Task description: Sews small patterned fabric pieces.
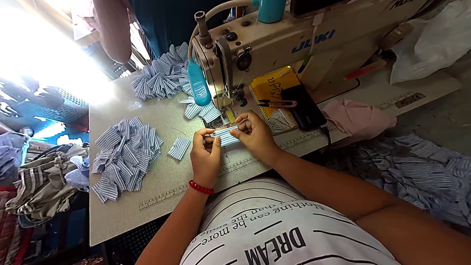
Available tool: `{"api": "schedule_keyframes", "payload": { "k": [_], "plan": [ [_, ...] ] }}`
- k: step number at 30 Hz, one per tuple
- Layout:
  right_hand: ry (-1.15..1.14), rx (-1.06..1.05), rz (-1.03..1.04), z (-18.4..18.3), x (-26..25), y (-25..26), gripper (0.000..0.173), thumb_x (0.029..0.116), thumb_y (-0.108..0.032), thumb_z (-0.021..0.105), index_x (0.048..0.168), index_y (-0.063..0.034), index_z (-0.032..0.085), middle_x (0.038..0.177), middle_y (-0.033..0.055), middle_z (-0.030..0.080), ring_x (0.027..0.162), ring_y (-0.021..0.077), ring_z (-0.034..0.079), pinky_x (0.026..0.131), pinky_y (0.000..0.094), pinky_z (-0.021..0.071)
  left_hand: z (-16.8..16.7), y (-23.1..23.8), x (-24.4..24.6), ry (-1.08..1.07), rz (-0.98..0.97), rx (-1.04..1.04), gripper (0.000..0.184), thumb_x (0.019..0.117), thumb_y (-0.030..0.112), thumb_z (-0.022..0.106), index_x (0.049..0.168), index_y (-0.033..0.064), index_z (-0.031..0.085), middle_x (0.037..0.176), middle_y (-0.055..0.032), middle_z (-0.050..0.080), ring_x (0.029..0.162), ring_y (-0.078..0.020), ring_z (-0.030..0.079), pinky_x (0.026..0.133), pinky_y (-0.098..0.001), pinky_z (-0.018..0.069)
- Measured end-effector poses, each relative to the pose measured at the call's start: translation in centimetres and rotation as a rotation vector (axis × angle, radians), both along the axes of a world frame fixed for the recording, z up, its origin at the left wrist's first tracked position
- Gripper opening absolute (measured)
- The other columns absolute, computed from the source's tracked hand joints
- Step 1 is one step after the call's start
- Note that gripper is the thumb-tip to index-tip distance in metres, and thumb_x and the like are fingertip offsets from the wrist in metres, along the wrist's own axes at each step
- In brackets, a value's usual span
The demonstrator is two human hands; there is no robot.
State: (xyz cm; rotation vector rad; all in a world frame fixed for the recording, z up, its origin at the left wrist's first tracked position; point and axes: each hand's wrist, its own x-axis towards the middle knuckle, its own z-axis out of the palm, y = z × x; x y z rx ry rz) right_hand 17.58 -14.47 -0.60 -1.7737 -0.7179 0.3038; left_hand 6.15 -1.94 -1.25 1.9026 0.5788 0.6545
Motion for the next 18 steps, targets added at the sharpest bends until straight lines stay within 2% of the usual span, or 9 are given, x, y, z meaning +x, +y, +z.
{"api": "schedule_keyframes", "payload": {
  "k": [1,3,5,7,9,11,13,16,18],
  "plan": [
    [-0.02,-0.047,-0.001,-0.1,0.5,0.4,0.03,0.094,-0.011,0.075,0.117,-0.0045,0.056,0.078,0.0059,0.065,0.061,0.0126,0.06,0.056,0.0274,0.0519,-0.2,0.5,0.3,0.096,-0.012,0.131,0.026,0.0977,0.009,0.064,0.123,0.0055,0.058,0.082,-0.0006,0.063,0.068,-0.0053,0.061,0.063,-0.0225,0.0531],
    [-0.065,-0.138,-0.005,-0.4,1.4,1.4,0.031,0.0933,-0.013,0.076,0.116,-0.0023,0.059,0.081,0.008,0.065,0.066,0.0179,0.062,0.06,0.0342,0.0534,-0.4,1.6,1.0,0.254,-0.054,0.368,0.019,0.0997,0.011,0.061,0.117,0.0044,0.062,0.086,-0.0074,0.066,0.076,-0.0181,0.064,0.072,-0.0379,0.0543],
    [-0.106,-0.245,0.01,-0.5,2.3,2.6,0.032,0.0933,-0.016,0.076,0.118,-0.001,0.062,0.085,0.0097,0.067,0.075,0.0233,0.066,0.071,0.0424,0.056,-0.4,2.4,1.8,0.325,-0.085,0.534,0.014,0.1009,0.01,0.059,0.111,0.0027,0.065,0.088,-0.0125,0.068,0.083,-0.0283,0.066,0.082,-0.0501,0.053],
    [-0.178,-0.316,0.034,-0.8,2.9,3.7,0.031,0.0944,-0.017,0.074,0.118,-0.0008,0.063,0.087,0.0116,0.068,0.083,0.0285,0.068,0.081,0.0492,0.0559,-0.6,2.9,2.5,0.331,-0.092,0.68,0.014,0.1,0.009,0.058,0.107,0.0019,0.067,0.089,-0.0138,0.068,0.086,-0.0318,0.067,0.084,-0.0513,0.0527],
    [-0.263,-0.332,0.023,-1.3,3.1,4.2,0.03,0.0932,-0.017,0.075,0.115,0.0006,0.065,0.089,0.0146,0.07,0.088,0.0327,0.069,0.086,0.0527,0.0551,-0.9,3.3,2.7,0.311,-0.093,0.793,0.013,0.0962,0.01,0.062,0.103,0.0025,0.071,0.094,-0.016,0.068,0.094,-0.0354,0.065,0.085,-0.0515,0.0516],
    [-0.262,-0.364,0.013,-1.2,3.2,4.3,0.033,0.093,-0.019,0.076,0.116,0.0018,0.064,0.096,0.0181,0.068,0.095,0.0355,0.068,0.091,0.0538,0.0533,-1.3,3.6,2.7,0.258,-0.133,0.829,0.018,0.0959,0.011,0.062,0.109,0.0052,0.073,0.114,-0.0171,0.066,0.11,-0.0375,0.061,0.094,-0.053,0.0482],
    [-0.248,-0.381,0.012,-1.0,3.2,4.3,0.032,0.0933,-0.017,0.075,0.116,0.0019,0.063,0.099,0.019,0.067,0.096,0.0352,0.067,0.09,0.0524,0.0533,-1.6,3.9,2.7,0.194,-0.217,0.867,0.023,0.098,0.006,0.06,0.115,0.0081,0.075,0.125,-0.0142,0.069,0.118,-0.0349,0.063,0.099,-0.0542,0.0476],
    [-0.294,-0.326,0.008,-1.3,3.0,3.7,0.016,0.0946,-0.01,0.07,0.107,-0.0007,0.069,0.103,0.0182,0.068,0.099,0.0337,0.067,0.09,0.0499,0.0539,-1.9,4.0,2.7,0.207,-0.321,0.892,0.035,0.0978,0.0,0.055,0.124,0.0114,0.074,0.121,-0.01,0.073,0.117,-0.0299,0.067,0.101,-0.0534,0.0479],
    [-0.391,-0.284,0.03,-1.2,2.2,2.4,0.01,0.0961,-0.008,0.067,0.1,-0.0045,0.076,0.105,0.0146,0.067,0.103,0.0327,0.063,0.091,0.0489,0.0527,-1.9,4.2,2.7,0.216,-0.346,0.894,0.034,0.0968,0.0,0.056,0.123,0.0111,0.075,0.12,-0.0097,0.074,0.116,-0.0302,0.067,0.101,-0.0536,0.048]
  ]
}}
